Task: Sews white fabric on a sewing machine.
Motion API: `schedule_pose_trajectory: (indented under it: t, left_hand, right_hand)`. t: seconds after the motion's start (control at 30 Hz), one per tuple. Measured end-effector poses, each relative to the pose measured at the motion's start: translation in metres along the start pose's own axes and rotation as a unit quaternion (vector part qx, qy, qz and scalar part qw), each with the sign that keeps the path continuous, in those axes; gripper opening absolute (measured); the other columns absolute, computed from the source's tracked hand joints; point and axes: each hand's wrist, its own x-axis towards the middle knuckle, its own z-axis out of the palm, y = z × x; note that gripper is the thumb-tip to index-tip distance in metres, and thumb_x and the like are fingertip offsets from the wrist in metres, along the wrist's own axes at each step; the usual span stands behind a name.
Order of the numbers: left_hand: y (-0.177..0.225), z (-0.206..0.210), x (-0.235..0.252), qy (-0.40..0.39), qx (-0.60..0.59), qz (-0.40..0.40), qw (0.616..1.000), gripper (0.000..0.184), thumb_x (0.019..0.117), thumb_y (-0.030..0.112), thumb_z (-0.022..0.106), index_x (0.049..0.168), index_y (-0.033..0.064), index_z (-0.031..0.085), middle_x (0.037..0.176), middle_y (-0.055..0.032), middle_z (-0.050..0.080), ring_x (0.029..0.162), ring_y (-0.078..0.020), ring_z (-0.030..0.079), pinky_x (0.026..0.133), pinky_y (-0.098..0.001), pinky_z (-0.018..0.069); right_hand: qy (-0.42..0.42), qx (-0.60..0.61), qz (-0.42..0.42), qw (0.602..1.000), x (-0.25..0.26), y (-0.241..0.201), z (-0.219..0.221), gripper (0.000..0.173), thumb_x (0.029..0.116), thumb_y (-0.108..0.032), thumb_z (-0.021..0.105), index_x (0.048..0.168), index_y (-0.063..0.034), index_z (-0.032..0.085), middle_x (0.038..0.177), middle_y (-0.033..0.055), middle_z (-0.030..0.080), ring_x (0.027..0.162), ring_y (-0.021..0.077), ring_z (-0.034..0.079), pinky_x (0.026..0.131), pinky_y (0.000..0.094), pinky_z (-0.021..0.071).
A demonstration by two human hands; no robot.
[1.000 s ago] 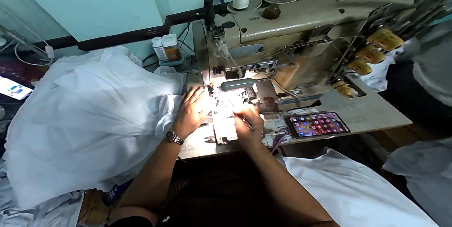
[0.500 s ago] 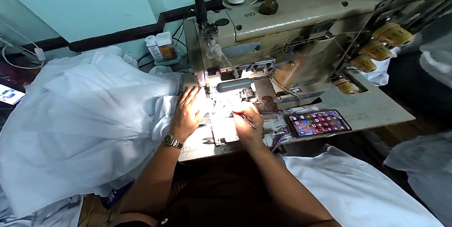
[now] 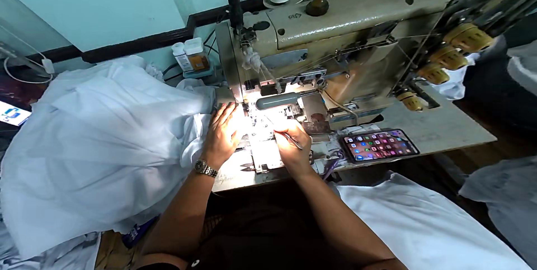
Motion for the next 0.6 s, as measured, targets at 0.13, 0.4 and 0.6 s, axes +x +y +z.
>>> schedule_pose_trajectory:
  t: [0.13,0.4,0.6]
  left_hand:
    - [-0.0004,0.0002,0.0,0.001,-0.001,0.003,1.0,0.049,0.1009,0.026,0.048,0.144,0.0049,0.058,0.154,-0.0085,0.052,0.15,-0.0247,0.038,0.124,-0.0482,0.0293]
    - [-0.0012,0.0013,-0.0004,0.005,0.001,0.006,1.0,0.049,0.1008,0.026,0.047,0.143,0.0042,0.059,0.154,-0.0087,0.052,0.15,-0.0247,0.039,0.125,-0.0465,0.0279]
    - [-0.0015,0.0016,-0.0008,0.002,0.003,0.004,1.0,0.05,0.1001,0.027,0.049,0.143,0.0037,0.059,0.154,-0.0094,0.052,0.15,-0.0254,0.038,0.125,-0.0461,0.0275]
  right_hand:
    - [0.007,-0.015,-0.001,1.0,-0.0011,-0.0031,-0.0028,0.012,0.0827,0.006,0.071,0.087,-0.0046,0.074,0.094,0.0043,0.072,0.093,0.0106,0.068,0.083,0.0255,0.0584]
    - [0.008,0.001,-0.011,1.0,-0.0003,-0.0014,0.0,0.011,0.083,0.007,0.069,0.084,-0.0034,0.073,0.09,0.0045,0.071,0.089,0.0098,0.068,0.08,0.0241,0.0576]
    - [-0.001,0.007,-0.002,1.0,-0.001,-0.0011,-0.0011,0.012,0.0824,0.007,0.069,0.084,-0.0032,0.073,0.092,0.0052,0.072,0.091,0.0106,0.068,0.081,0.0251,0.0585]
